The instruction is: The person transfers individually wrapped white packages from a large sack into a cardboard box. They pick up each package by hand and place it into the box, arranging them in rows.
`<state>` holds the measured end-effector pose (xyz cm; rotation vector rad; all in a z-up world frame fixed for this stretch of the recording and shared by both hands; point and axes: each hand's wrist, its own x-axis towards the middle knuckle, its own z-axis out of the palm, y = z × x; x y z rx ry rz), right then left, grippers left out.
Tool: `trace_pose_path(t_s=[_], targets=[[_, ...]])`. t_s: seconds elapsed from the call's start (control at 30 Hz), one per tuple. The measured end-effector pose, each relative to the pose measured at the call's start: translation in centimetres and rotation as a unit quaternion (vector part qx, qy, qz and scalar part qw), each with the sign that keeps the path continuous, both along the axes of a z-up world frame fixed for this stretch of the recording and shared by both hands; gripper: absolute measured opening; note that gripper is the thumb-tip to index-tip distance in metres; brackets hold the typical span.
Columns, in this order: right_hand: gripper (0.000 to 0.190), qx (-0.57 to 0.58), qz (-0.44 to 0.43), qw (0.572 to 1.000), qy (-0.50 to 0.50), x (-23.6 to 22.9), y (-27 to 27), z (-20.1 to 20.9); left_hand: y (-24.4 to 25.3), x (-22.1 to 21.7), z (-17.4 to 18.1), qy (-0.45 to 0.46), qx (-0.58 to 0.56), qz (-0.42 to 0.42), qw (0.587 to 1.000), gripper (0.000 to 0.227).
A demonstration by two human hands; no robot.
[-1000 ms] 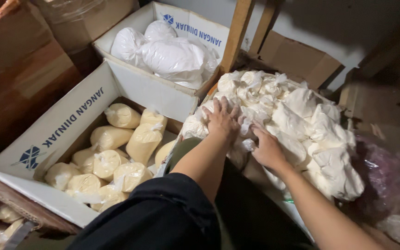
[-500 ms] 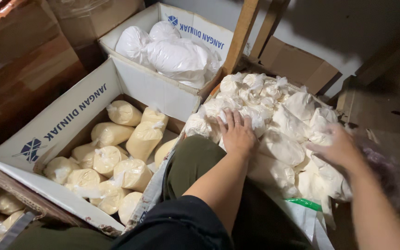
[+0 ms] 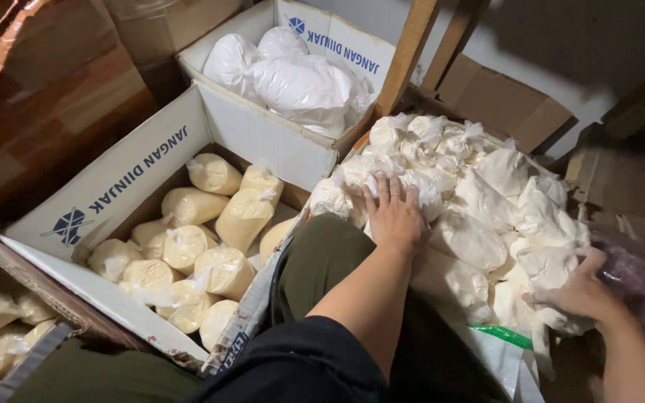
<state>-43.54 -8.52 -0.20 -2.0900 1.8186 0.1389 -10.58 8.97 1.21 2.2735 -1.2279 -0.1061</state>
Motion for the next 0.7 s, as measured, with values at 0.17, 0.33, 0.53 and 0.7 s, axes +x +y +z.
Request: trace_pose_path(t_s=[0.17,0.33,0.53,0.7], targets=[[0.136,-0.024,-0.024,0.998,-0.056,1.2,1.8,2.1,-0.2,-0.2,-0.3,-0.013,0.002,0.007,1.000,0.056],[0.134,0.040,-0.012,0.992,-0.117,4.3,3.4,6.3,-0.7,-0.3,-1.1,-0.037,-0.016,0.021,0.999,0.050],[0.116,0.162,-0.128,0.936,-0.284,10.2,4.4,9.5,-0.2,-0.6,0.2,0.011,-0.055,0.030,0.998,0.046],[0.063,0.285,-0.130,0.849,-0.425,14.5,4.2,10.2,0.8,-0.9,2.8,0.053,-0.013,-0.017,0.998,0.060]])
